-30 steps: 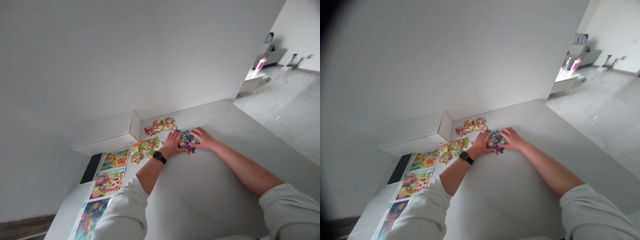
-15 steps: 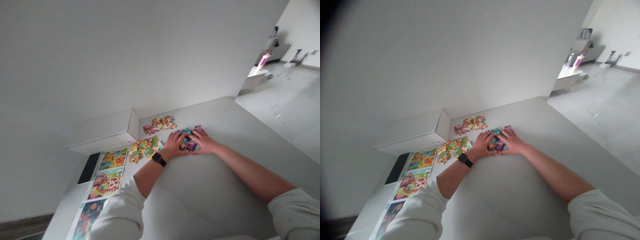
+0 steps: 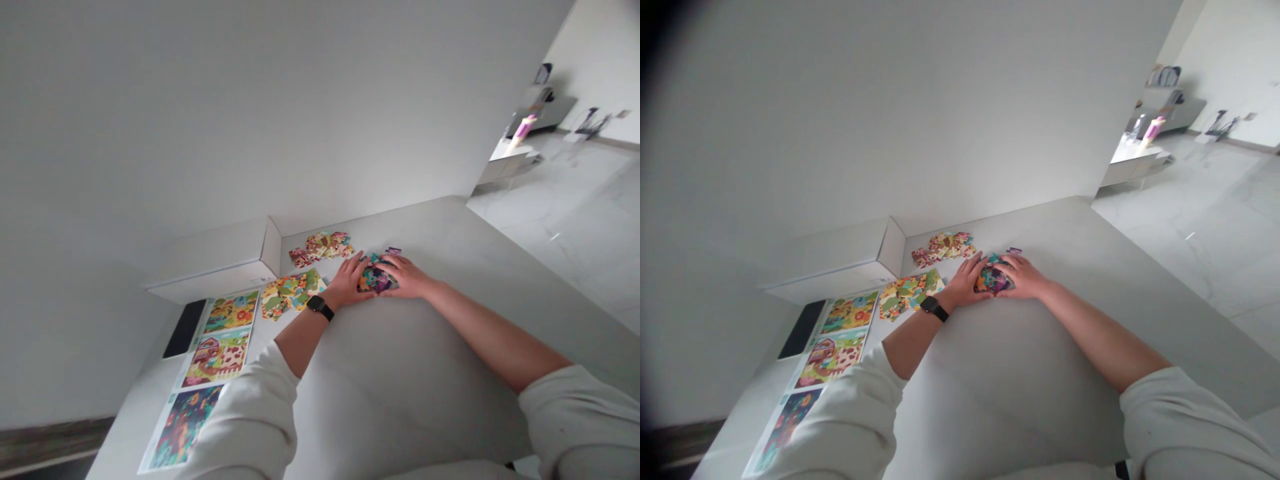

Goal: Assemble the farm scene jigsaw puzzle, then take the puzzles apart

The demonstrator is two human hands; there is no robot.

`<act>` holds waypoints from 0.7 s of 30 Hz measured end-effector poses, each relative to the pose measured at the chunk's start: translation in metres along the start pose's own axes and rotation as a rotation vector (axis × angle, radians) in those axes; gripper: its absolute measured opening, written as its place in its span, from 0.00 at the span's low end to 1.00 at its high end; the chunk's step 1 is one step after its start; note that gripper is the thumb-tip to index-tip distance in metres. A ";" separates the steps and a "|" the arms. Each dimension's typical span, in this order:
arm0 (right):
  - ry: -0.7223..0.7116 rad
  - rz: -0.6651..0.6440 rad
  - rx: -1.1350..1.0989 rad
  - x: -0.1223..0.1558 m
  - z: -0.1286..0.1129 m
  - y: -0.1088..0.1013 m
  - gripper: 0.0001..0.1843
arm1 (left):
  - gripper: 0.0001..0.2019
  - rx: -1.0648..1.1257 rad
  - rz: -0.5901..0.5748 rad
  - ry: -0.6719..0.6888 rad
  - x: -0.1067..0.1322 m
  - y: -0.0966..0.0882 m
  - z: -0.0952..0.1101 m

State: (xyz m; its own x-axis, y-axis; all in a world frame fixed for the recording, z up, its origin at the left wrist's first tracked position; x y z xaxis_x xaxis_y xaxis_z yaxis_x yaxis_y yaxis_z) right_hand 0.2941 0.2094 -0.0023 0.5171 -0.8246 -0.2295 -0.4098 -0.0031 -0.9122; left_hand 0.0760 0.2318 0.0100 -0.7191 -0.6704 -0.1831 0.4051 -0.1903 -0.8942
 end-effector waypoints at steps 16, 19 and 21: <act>0.092 0.043 -0.581 0.048 -0.127 -0.020 0.23 | 0.25 0.534 0.113 -0.259 0.164 -0.058 0.082; 0.135 0.001 -0.703 0.057 -0.157 0.004 0.21 | 0.24 0.579 0.135 -0.253 0.169 -0.037 0.101; 0.193 -0.020 -0.741 0.057 -0.166 0.018 0.20 | 0.22 0.520 0.154 -0.242 0.166 -0.030 0.107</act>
State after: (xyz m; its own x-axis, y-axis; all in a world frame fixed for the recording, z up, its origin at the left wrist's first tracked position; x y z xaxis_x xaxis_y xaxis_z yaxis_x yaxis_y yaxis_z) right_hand 0.1911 0.0682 0.0247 0.4167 -0.9046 -0.0899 -0.8341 -0.3412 -0.4334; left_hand 0.0051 0.0491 0.0501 -0.5054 -0.8512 -0.1417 0.7622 -0.3633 -0.5357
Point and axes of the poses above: each hand's wrist, its own x-axis away from the middle knuckle, its own y-axis out of the palm, z = x × y, the point moved 5 cm from there along -x, towards the middle knuckle, and after that the axes turned 3 degrees about -z, right-handed, at the moved point
